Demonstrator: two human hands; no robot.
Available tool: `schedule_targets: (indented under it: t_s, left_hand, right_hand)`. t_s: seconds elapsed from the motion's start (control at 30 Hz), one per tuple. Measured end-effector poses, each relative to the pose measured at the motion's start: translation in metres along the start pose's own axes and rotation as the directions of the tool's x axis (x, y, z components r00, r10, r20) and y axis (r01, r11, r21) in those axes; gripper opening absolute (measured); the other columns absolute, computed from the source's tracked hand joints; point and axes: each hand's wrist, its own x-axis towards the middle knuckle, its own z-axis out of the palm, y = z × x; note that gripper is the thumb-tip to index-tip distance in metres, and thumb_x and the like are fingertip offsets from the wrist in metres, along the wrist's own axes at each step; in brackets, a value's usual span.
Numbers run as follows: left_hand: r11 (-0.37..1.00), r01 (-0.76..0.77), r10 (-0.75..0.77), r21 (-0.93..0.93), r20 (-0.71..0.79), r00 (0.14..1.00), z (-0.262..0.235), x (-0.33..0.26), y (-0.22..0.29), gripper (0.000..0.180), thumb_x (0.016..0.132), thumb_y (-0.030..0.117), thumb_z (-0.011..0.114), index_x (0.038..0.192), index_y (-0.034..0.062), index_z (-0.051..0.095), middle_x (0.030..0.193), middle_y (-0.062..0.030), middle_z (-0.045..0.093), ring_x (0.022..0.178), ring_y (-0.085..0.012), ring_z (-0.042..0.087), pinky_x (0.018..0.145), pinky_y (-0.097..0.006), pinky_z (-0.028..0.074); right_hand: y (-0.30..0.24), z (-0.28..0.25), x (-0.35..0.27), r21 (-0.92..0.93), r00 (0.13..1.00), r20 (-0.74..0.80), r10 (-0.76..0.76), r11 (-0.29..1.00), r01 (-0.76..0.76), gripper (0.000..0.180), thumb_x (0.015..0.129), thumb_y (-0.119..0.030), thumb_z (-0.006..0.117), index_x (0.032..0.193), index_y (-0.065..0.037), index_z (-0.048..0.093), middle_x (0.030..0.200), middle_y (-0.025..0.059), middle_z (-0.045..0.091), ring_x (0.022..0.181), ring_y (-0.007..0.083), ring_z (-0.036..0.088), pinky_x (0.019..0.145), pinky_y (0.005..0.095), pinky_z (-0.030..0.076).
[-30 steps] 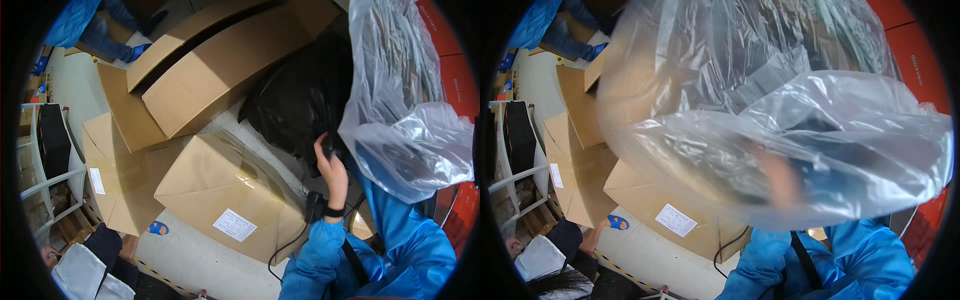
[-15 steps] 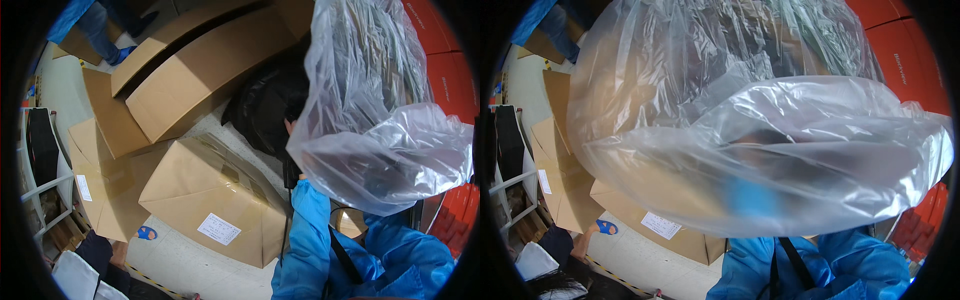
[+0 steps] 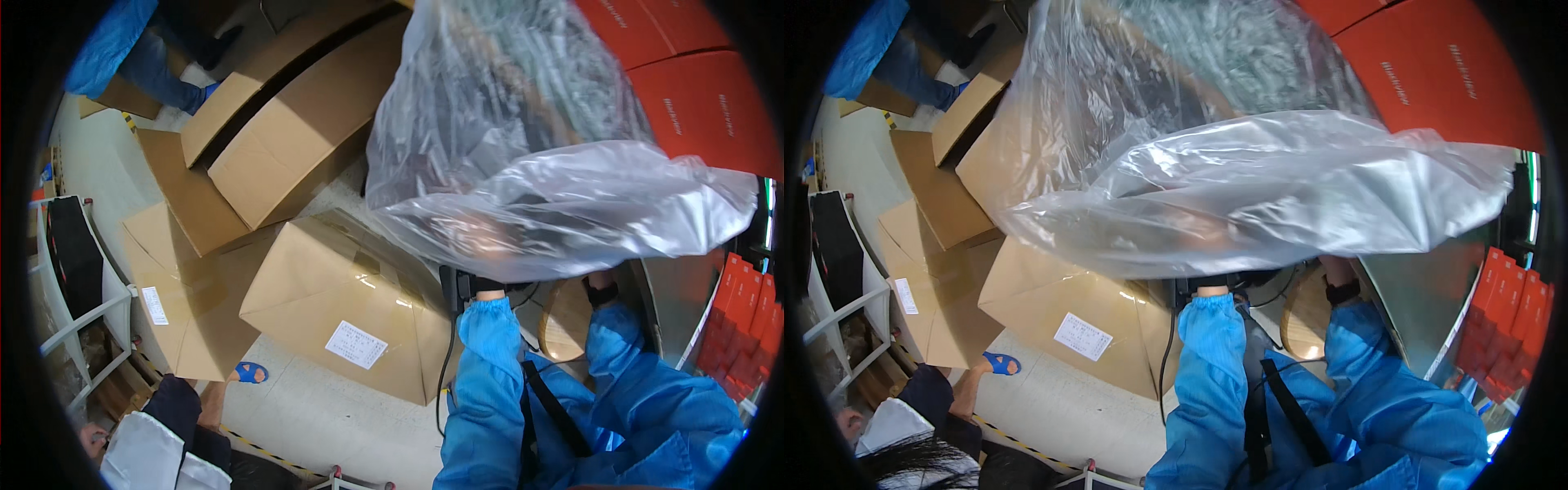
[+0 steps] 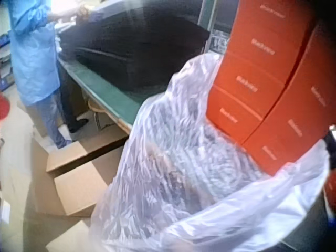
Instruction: Applying stickers and labels to product boxes on a manufacturing assembly line.
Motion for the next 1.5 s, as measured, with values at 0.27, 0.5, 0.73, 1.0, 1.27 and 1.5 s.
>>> schedule_targets:
  t_s: [0.27,0.5,0.73,1.0,1.27,1.5]
  left_hand:
    - [0.738,-0.482,0.562,0.472,-0.036,0.826,-0.045,-0.023,0.087,0.028,0.083,0.025,0.052,0.094,0.0045,0.067,0.098,-0.0170,0.066,0.092,-0.0396,0.060,0.081,-0.046,0.045]
    - [0.974,-0.089,0.072,0.208,0.086,0.994,-0.160,-0.025,0.131,0.020,0.074,0.013,0.063,0.088,-0.0012,0.063,0.091,-0.0243,0.063,0.087,-0.0437,0.059,0.077,-0.049,0.047]
    - [0.976,-0.191,0.187,0.101,0.045,0.981,-0.225,-0.063,0.192,0.048,0.079,0.012,0.061,0.120,-0.0048,0.043,0.109,-0.0276,0.049,0.103,-0.0446,0.049,0.088,-0.047,0.041]
    - [0.971,-0.221,0.219,0.089,0.034,0.975,-0.292,-0.165,0.213,0.035,0.084,0.010,0.058,0.115,-0.0026,0.049,0.106,-0.0209,0.055,0.099,-0.0328,0.055,0.084,-0.039,0.046]
    - [0.913,-0.354,0.317,-0.203,-0.195,0.928,-0.397,-0.151,0.327,0.025,0.090,0.013,0.056,0.109,-0.0035,0.052,0.101,-0.0133,0.057,0.090,-0.0219,0.054,0.080,-0.034,0.046]
    - [0.688,-0.691,0.576,-0.223,-0.410,0.707,-0.467,-0.100,0.609,0.036,0.100,0.027,0.038,0.116,-0.0042,0.049,0.115,-0.0145,0.054,0.107,-0.0230,0.051,0.094,-0.032,0.039]
  right_hand:
    - [0.039,-0.034,-0.070,-0.174,0.784,0.487,0.385,0.922,-0.345,0.041,0.094,-0.029,0.049,0.128,-0.005,0.049,0.126,0.0143,0.054,0.119,0.0252,0.049,0.102,0.0368,0.038]
    - [0.030,-0.061,-0.051,0.412,0.301,0.846,0.441,-0.180,-0.893,0.040,0.094,-0.034,0.049,0.122,-0.006,0.051,0.121,0.0158,0.054,0.110,0.0269,0.052,0.098,0.0383,0.040]
    - [-0.026,-0.088,-0.067,0.160,0.134,0.986,0.095,-0.742,-0.651,0.039,0.094,-0.039,0.047,0.114,-0.005,0.053,0.114,0.0156,0.055,0.098,0.0273,0.055,0.090,0.0390,0.045]
    - [-0.081,-0.287,-0.070,0.058,0.225,0.962,-0.157,-0.687,-0.725,0.028,0.094,-0.024,0.048,0.114,-0.004,0.051,0.102,0.0130,0.060,0.092,0.0255,0.061,0.080,0.0367,0.050]
    - [-0.025,-0.448,-0.005,0.369,0.596,0.800,-0.066,-0.730,-0.575,0.019,0.093,-0.019,0.049,0.103,-0.005,0.056,0.087,0.0093,0.063,0.082,0.0195,0.062,0.073,0.0291,0.050]
    - [0.002,-0.487,0.106,0.621,0.778,0.614,0.135,-0.691,-0.371,0.020,0.094,-0.021,0.049,0.109,-0.009,0.054,0.105,0.0051,0.057,0.102,0.0169,0.055,0.084,0.0313,0.044]
